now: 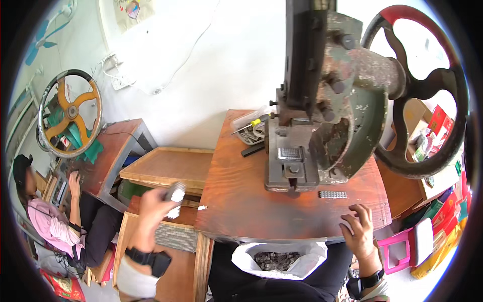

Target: The recorder uses a manual punch machine to process small metal components, then organizes them into a tray.

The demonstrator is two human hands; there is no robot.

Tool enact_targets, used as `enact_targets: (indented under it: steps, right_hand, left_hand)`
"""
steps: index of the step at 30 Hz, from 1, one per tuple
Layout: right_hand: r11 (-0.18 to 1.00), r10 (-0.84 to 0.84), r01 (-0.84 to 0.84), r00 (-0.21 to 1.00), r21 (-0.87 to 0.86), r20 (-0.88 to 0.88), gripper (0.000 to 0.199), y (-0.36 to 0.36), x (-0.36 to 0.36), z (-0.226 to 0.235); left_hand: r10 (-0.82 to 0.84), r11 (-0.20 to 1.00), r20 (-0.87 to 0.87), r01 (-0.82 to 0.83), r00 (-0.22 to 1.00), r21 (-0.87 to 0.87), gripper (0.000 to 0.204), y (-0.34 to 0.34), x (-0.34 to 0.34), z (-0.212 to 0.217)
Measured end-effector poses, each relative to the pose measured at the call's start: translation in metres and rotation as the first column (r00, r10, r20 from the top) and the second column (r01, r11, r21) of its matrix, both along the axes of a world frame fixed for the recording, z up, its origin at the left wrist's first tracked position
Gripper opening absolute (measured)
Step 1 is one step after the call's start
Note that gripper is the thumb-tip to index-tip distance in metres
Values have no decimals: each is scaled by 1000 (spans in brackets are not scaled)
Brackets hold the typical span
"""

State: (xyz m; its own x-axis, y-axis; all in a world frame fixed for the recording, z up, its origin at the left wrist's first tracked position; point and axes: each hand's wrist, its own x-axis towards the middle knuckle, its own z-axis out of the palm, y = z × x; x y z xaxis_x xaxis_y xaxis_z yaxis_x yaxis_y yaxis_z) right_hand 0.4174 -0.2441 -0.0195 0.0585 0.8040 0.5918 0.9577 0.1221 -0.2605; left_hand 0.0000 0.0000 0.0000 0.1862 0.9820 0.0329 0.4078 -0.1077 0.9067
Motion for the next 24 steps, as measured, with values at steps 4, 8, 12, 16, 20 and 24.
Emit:
enact_targets:
  steps: [4, 8, 12, 16, 20, 24]
  right_hand:
    - [997, 46, -47, 999, -68, -10, 30, -6, 2, -4]
    - [991, 60, -64, 997, -117, -38, 32, -25, 4, -11]
    - [991, 60, -71, 994, -115, -92, 34, -31, 11, -21]
    - [993, 86, -92, 992, -68, -87, 36, -27, 12, -20]
    - [995, 66, -73, 993, -66, -97, 36, -22, 16, -20]
    - [985, 170, -174, 968, -5, -185, 36, -4, 11, -6]
  left_hand:
    - [-125, 991, -153, 131, 980, 27, 32, 2, 116, 48]
    - [-159, 951, -411, 251, 898, 181, 40, 10, 203, 73]
    - [-110, 937, -457, 245, 883, 249, 36, 18, 246, 64]
    - [-106, 878, -317, 239, 942, 416, 37, 9, 260, 59]
    - [-352, 857, -158, 386, 922, 340, 30, 5, 254, 60]
    - [-425, 888, 10, 415, 905, 200, 27, 18, 233, 42]
